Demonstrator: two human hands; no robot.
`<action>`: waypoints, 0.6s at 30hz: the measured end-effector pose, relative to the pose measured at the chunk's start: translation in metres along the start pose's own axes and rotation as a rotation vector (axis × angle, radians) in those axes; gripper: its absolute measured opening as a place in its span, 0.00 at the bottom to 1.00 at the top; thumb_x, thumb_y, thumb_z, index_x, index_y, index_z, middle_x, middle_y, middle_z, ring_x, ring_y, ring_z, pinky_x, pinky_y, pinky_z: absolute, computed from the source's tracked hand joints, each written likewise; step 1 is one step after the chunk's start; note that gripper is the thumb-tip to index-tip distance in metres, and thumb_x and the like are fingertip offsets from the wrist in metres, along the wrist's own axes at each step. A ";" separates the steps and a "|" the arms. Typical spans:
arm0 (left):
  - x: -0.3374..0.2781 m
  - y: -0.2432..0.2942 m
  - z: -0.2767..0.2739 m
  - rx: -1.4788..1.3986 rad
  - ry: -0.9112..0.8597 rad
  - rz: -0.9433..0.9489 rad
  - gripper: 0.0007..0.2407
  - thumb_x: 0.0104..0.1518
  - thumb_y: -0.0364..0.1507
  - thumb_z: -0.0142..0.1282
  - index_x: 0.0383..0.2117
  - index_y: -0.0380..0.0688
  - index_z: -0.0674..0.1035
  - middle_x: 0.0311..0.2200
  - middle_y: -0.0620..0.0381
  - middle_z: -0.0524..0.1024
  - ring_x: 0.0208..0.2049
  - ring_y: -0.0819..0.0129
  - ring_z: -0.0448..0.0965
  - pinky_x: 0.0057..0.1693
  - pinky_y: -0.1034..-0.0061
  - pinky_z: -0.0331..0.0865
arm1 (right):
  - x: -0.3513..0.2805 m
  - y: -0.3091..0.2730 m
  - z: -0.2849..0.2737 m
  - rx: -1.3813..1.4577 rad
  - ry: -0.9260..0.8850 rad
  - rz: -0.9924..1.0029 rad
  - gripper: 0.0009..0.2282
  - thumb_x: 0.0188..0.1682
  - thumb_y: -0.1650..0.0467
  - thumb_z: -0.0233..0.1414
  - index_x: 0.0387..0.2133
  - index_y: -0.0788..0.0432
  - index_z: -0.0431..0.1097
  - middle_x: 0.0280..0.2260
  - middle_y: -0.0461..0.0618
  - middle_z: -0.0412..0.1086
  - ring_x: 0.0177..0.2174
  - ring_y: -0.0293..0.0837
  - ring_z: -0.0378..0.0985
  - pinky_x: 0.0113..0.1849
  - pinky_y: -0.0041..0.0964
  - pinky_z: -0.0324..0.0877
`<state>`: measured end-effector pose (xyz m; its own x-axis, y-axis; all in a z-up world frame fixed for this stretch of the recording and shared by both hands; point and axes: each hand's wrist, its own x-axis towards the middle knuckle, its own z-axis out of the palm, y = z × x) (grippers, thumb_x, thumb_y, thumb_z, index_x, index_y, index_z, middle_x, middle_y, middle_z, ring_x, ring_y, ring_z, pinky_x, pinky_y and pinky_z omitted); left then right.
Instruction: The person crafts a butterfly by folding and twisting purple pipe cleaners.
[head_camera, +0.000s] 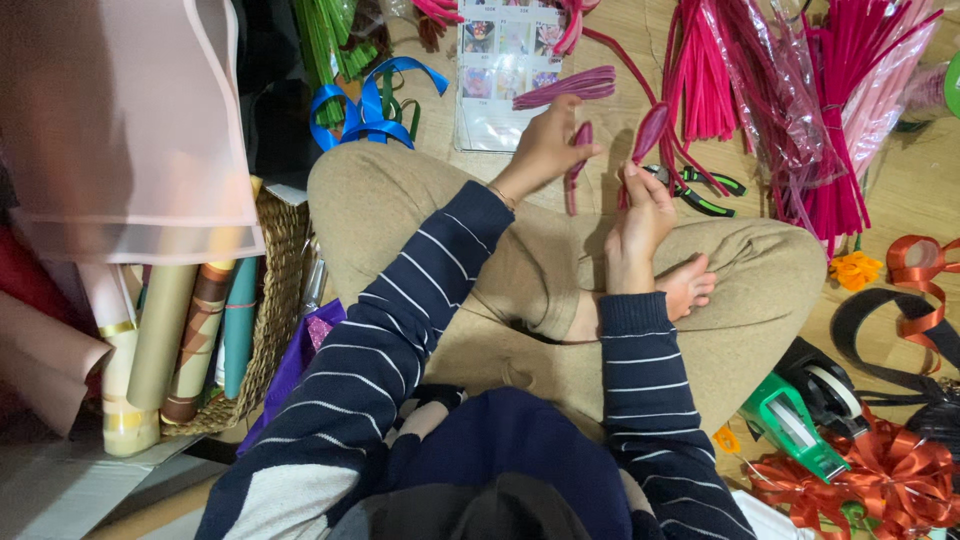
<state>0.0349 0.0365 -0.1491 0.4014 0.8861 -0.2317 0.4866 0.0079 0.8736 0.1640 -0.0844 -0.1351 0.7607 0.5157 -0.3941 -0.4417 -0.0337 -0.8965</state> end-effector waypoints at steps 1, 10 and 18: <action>-0.005 0.015 -0.006 -0.002 0.004 0.004 0.34 0.40 0.44 0.77 0.54 0.55 0.70 0.40 0.50 0.83 0.46 0.50 0.84 0.52 0.57 0.78 | -0.006 -0.004 0.002 0.001 -0.004 -0.005 0.05 0.45 0.77 0.65 0.31 0.64 0.77 0.28 0.49 0.79 0.28 0.35 0.84 0.33 0.21 0.77; -0.020 0.052 -0.014 -0.625 -0.217 0.104 0.12 0.57 0.38 0.64 0.37 0.43 0.85 0.34 0.50 0.85 0.38 0.68 0.85 0.42 0.77 0.80 | -0.054 -0.052 0.024 -0.314 -0.190 -0.107 0.06 0.43 0.74 0.69 0.28 0.57 0.78 0.25 0.41 0.75 0.28 0.27 0.73 0.36 0.21 0.71; -0.048 0.099 -0.052 -0.593 -0.648 0.155 0.06 0.62 0.26 0.56 0.37 0.34 0.80 0.31 0.53 0.82 0.26 0.73 0.86 0.30 0.85 0.81 | -0.004 -0.078 -0.011 -0.287 -0.457 -0.223 0.06 0.55 0.72 0.59 0.41 0.64 0.77 0.31 0.50 0.74 0.28 0.34 0.78 0.32 0.22 0.74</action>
